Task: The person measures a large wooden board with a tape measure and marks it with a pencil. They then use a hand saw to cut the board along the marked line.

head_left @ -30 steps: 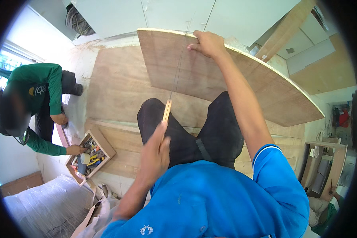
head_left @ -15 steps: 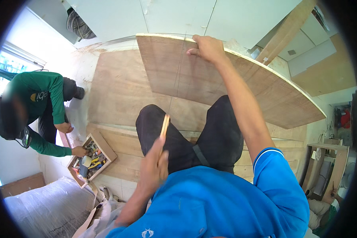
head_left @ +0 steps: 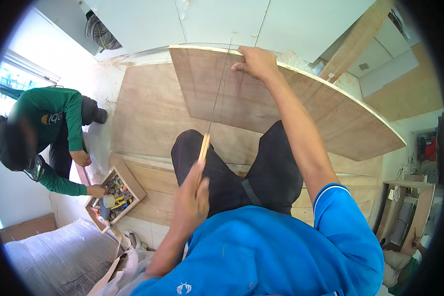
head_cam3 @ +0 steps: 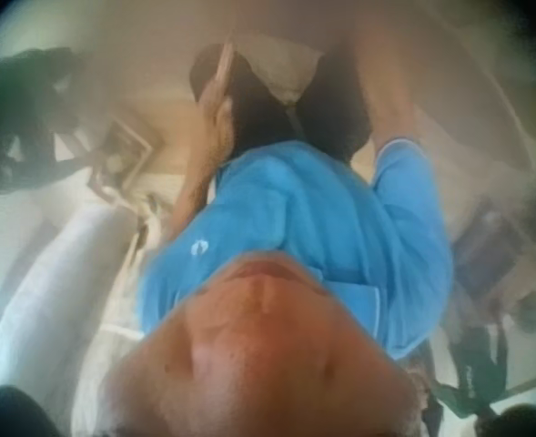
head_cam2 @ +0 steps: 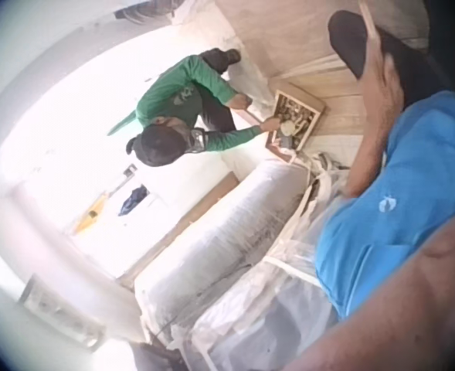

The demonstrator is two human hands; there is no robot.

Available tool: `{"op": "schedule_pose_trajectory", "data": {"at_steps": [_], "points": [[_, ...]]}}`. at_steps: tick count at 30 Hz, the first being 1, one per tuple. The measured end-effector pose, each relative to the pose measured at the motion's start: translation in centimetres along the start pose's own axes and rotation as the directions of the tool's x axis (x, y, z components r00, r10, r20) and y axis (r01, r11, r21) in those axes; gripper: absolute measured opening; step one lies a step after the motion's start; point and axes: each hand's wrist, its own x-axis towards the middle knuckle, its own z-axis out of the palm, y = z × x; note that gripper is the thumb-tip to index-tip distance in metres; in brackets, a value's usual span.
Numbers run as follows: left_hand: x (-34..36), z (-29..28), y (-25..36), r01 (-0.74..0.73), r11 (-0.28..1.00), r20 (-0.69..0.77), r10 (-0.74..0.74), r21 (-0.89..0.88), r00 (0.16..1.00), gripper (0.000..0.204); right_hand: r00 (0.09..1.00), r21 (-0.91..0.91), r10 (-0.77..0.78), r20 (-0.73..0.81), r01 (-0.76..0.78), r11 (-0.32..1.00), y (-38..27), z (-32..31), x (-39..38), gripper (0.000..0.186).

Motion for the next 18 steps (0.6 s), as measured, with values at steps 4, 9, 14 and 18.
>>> {"op": "schedule_pose_trajectory", "data": {"at_steps": [4,9,14,18], "points": [[5.2,3.1,-2.0,0.012,1.000,0.005,-0.012,0.009,1.000,0.045,1.000,-0.021,0.023,-0.019,-0.023,1.000,-0.2,-0.2,-0.7,0.056],[16.4,6.9,-2.0,0.133,0.991,-0.017,-0.133,-0.025,0.991,0.047,0.999,0.000,-0.044,-0.005,0.044,0.999,-1.5,-0.3,0.2,0.057],[0.2,1.1,-0.2,0.145,0.989,0.040,-0.145,-0.020,0.989,0.047,1.000,-0.004,-0.005,-0.017,0.005,1.000,0.3,0.9,0.3,0.059],[2.7,3.5,-2.0,-0.046,0.993,-0.020,0.048,0.105,0.999,0.047,1.000,-0.044,0.014,-0.006,-0.014,0.999,0.3,0.2,-0.4,0.060]]}}
